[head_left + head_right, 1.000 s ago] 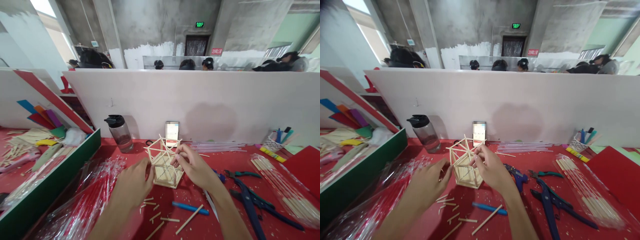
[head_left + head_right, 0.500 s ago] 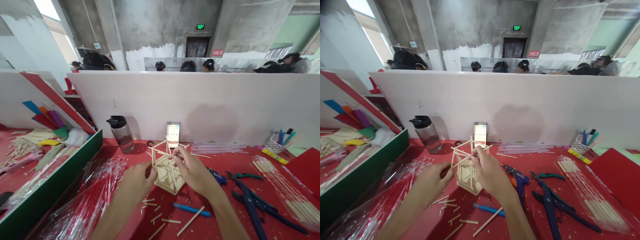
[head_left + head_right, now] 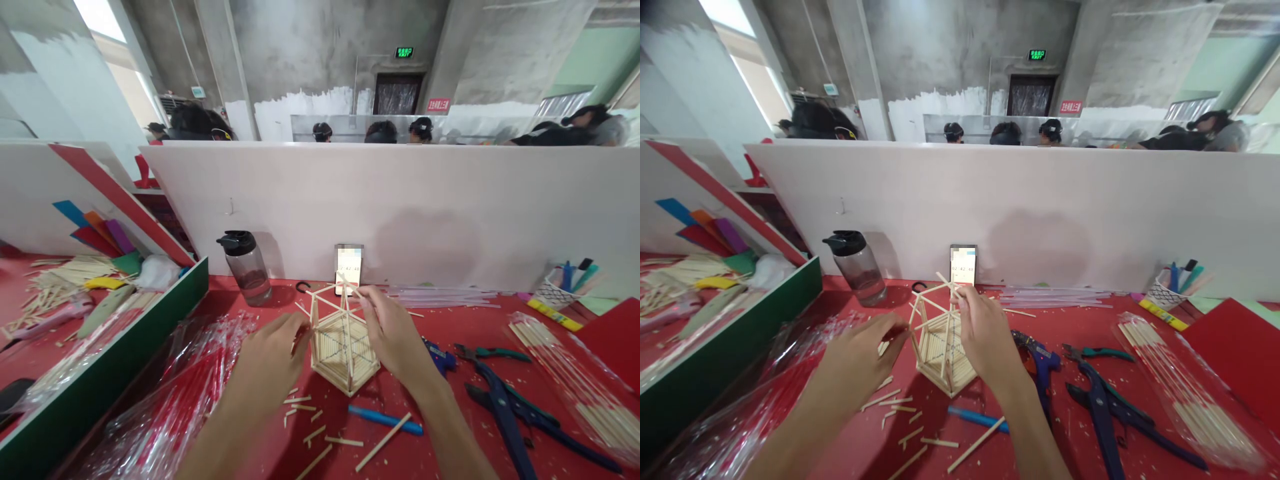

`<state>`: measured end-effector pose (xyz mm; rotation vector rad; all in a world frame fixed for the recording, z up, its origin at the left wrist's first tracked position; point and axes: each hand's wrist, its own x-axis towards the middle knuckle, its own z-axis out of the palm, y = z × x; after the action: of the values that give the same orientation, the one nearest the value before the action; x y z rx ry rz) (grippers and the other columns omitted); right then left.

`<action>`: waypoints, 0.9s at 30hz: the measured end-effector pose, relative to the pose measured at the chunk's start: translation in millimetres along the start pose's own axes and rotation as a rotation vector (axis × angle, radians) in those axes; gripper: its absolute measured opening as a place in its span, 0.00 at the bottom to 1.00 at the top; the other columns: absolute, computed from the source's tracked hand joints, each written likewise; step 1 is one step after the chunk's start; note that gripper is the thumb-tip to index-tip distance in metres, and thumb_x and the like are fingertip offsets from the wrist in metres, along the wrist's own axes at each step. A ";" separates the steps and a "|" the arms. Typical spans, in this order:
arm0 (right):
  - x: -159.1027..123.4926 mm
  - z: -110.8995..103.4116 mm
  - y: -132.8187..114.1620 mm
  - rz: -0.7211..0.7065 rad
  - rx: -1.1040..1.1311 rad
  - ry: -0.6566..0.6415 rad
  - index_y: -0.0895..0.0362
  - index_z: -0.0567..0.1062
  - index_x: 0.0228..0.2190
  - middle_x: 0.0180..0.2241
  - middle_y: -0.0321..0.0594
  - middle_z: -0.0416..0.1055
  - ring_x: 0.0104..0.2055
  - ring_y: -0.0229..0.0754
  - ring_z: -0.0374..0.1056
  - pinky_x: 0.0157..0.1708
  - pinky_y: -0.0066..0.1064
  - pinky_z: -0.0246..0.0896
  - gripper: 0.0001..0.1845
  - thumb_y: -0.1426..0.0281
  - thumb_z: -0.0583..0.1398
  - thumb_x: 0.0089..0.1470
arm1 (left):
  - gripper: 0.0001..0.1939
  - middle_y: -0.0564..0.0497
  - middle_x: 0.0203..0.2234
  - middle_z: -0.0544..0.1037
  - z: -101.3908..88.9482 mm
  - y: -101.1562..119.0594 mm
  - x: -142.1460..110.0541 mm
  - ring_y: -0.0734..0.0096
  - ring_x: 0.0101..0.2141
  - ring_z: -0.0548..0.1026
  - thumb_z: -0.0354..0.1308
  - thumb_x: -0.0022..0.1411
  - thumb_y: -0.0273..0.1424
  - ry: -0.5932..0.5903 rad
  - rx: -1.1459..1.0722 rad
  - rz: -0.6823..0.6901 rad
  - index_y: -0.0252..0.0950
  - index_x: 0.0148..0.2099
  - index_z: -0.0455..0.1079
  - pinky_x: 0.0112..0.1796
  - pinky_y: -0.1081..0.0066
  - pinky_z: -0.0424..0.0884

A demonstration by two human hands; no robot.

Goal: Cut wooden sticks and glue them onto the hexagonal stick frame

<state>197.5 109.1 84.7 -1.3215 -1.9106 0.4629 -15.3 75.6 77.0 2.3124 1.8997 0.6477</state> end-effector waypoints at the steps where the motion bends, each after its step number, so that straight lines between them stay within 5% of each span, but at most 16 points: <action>1: 0.1 1.8 0.6 -0.013 -0.009 -0.011 0.53 0.71 0.43 0.39 0.40 0.78 0.40 0.46 0.72 0.40 0.33 0.57 0.13 0.69 0.48 0.69 | 0.10 0.51 0.34 0.83 1.9 1.9 -0.8 0.62 0.32 0.79 0.51 0.70 0.32 0.020 0.047 -0.003 0.40 0.39 0.73 0.30 0.69 0.64; 13: -2.2 1.9 -2.8 -0.049 -0.043 -0.095 0.54 0.70 0.40 0.35 0.39 0.76 0.37 0.44 0.69 0.38 0.32 0.53 0.12 0.71 0.48 0.68 | 0.14 0.50 0.28 0.82 6.8 5.7 -6.2 0.65 0.25 0.77 0.49 0.69 0.26 0.089 0.328 0.120 0.39 0.35 0.74 0.25 0.69 0.57; 27: 0.2 7.2 1.6 -0.024 -0.022 -0.126 0.53 0.70 0.39 0.34 0.40 0.76 0.39 0.46 0.70 0.37 0.32 0.53 0.11 0.71 0.48 0.68 | 0.15 0.54 0.19 0.74 8.9 -1.8 1.9 0.66 0.22 0.73 0.50 0.66 0.20 0.417 0.490 0.459 0.36 0.28 0.70 0.29 0.67 0.60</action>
<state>193.2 110.8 79.0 -1.3089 -2.0381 0.5260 -13.4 79.6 68.9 3.1988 1.8444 0.8347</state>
